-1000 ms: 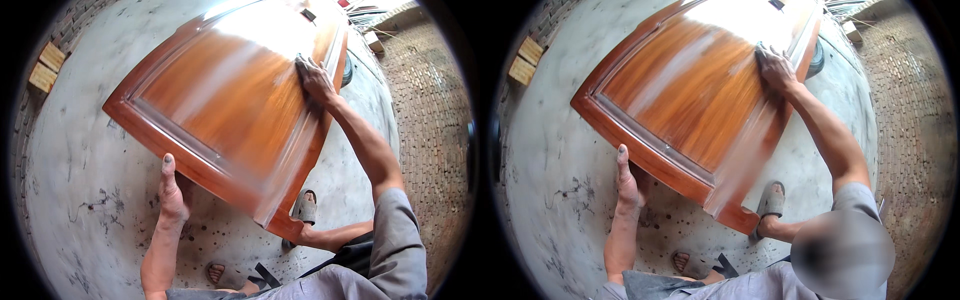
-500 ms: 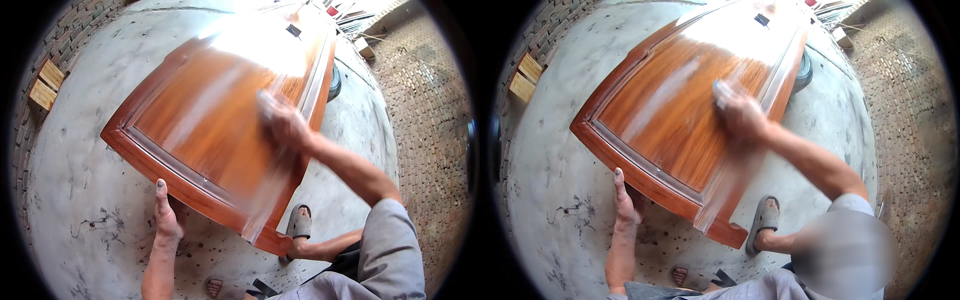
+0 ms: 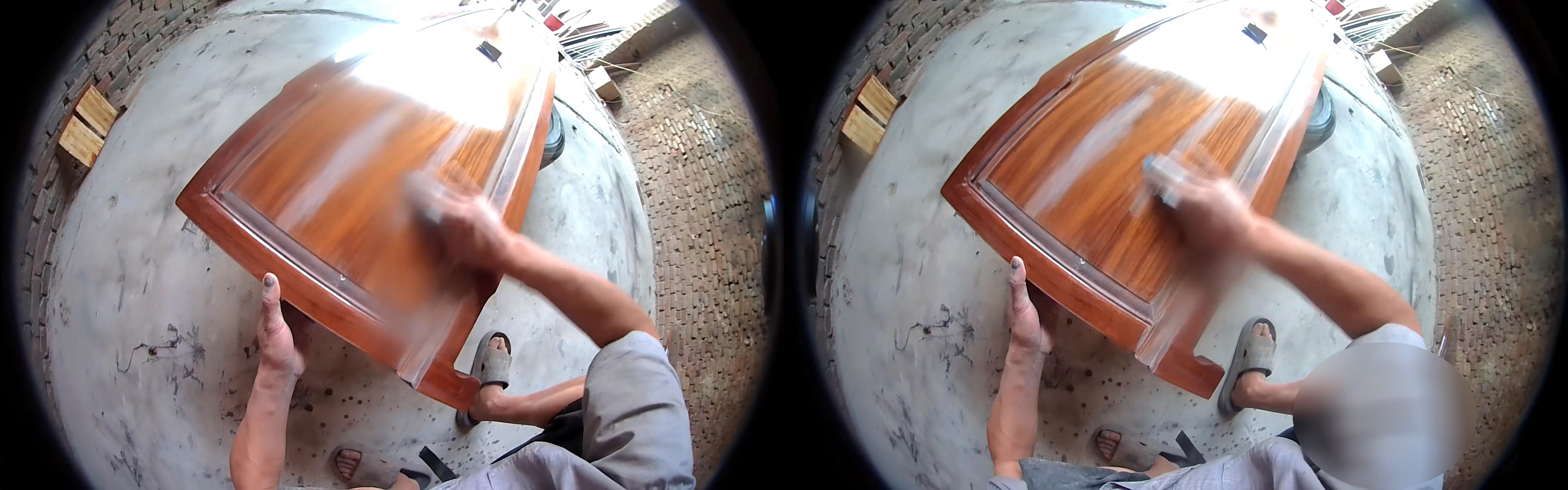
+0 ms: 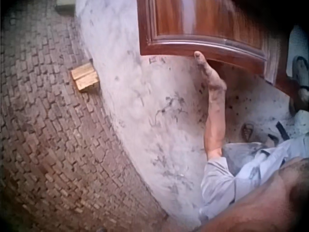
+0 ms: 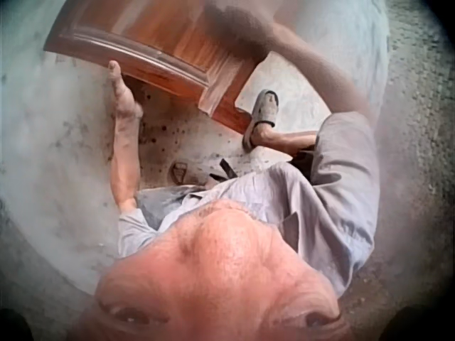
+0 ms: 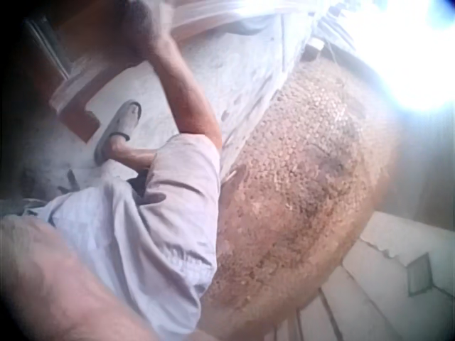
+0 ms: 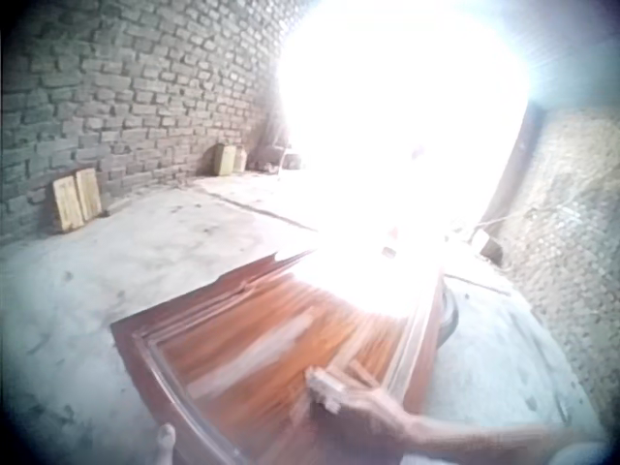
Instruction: The person is polishing a wooden door lying flat on the floor. They use a cloth to rub the surface and a small scraper tool to work on the edges and grooves of the door.
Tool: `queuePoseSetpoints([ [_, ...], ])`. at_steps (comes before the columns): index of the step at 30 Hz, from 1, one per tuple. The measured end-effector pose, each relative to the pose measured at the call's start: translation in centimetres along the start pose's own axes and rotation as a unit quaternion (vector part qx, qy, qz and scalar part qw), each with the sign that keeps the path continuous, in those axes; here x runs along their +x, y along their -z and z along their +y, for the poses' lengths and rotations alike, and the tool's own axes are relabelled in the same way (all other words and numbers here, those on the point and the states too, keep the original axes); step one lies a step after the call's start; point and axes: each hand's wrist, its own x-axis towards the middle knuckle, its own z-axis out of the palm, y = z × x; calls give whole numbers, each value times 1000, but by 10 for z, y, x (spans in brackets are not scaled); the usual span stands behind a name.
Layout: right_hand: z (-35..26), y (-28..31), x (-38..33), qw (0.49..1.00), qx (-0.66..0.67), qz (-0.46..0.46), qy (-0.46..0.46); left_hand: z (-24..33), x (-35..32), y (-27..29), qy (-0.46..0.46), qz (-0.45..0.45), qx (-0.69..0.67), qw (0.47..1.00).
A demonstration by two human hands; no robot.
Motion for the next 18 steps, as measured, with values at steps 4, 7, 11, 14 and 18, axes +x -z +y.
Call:
queuePoseSetpoints([
  [4,57,-21,11,991,-86,1,-102,-7,8,3,13,-14,6,1000],
  [7,-39,-35,-8,993,76,88,33,-7,5,6,19,-15,16,1000],
  [11,-30,-12,-3,994,-23,8,111,3,-1,3,16,-38,27,999],
  [14,64,-5,-5,981,-171,-23,-91,0,3,-3,6,-57,9,998],
  [18,-68,-21,-11,995,16,17,97,2,-3,5,0,-14,4,1000],
])
